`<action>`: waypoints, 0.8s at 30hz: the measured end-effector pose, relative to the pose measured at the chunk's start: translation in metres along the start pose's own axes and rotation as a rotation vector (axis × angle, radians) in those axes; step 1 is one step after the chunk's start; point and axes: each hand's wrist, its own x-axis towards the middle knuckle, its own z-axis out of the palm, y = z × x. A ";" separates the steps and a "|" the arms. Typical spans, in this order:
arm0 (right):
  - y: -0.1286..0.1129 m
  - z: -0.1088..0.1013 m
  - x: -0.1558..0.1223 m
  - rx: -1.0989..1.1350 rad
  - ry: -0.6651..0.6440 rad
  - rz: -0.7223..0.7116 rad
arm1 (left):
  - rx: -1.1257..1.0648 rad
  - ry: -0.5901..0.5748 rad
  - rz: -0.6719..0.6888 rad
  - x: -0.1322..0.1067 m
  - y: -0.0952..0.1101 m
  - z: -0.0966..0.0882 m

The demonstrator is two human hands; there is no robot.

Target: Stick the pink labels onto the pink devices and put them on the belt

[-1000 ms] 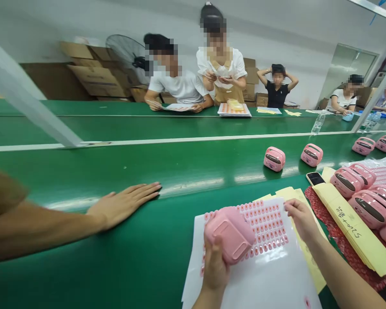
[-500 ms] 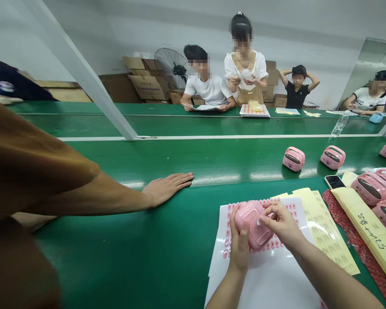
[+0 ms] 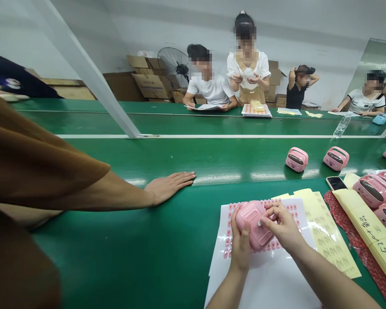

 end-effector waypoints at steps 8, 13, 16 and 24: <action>0.004 0.001 0.002 -0.011 -0.005 -0.057 | 0.024 0.026 -0.008 0.000 0.001 -0.001; 0.001 0.005 -0.002 -0.030 0.064 -0.101 | 0.029 0.028 -0.017 0.000 0.002 -0.001; 0.000 0.006 -0.003 -0.046 0.064 -0.106 | 0.034 0.025 -0.017 0.000 0.004 -0.001; 0.008 0.007 -0.006 -0.184 0.061 -0.281 | 0.028 0.026 -0.028 -0.001 0.006 0.000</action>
